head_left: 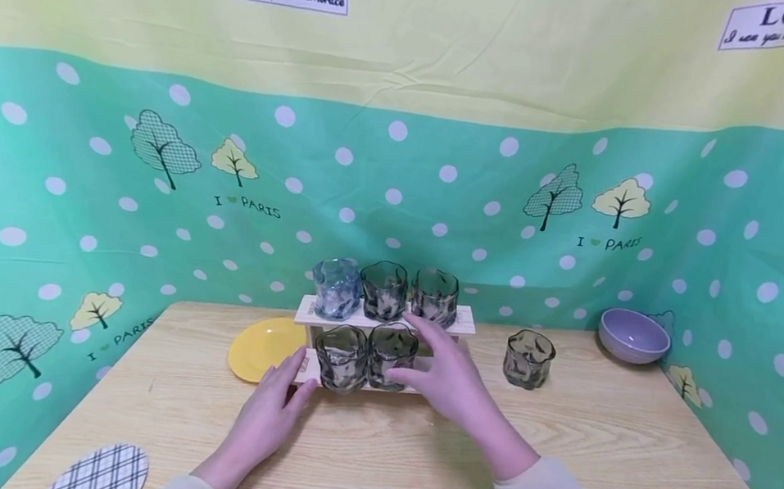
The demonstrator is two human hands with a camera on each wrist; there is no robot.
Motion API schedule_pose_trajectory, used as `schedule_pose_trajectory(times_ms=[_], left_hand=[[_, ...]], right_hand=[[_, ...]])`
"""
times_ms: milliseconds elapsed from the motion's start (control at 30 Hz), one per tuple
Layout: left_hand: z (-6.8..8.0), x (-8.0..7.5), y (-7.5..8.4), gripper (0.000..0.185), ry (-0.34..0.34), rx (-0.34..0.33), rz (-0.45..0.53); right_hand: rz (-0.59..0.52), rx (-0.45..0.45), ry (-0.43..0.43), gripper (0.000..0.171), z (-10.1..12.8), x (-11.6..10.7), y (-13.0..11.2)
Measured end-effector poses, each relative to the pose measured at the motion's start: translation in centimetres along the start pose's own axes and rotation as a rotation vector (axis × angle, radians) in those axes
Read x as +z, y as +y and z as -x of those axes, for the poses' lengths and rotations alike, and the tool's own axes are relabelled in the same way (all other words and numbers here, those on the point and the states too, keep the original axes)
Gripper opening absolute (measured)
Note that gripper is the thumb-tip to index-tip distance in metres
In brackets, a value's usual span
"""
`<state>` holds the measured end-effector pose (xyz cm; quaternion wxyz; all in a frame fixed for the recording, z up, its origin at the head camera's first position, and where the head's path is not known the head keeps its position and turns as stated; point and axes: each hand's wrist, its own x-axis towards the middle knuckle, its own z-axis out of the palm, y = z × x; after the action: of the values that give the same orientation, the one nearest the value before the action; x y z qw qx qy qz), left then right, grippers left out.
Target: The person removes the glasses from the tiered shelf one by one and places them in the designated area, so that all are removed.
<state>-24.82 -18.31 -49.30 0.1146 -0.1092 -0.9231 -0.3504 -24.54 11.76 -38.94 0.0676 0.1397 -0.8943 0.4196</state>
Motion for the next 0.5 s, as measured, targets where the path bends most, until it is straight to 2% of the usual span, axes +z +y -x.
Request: schedule_pose_trajectory(times_ms=[167,500], left_hand=[[0.0,-0.1,0.0,0.069,-0.006,-0.005,0.000],[0.0,-0.1,-0.1,0.069,-0.008,-0.006,-0.003]], right_hand=[[0.009,0.008,-0.016,0.100,0.0,0.7,0.6],[-0.041,-0.002,-0.023,0.101,-0.2,1.8,1.4]])
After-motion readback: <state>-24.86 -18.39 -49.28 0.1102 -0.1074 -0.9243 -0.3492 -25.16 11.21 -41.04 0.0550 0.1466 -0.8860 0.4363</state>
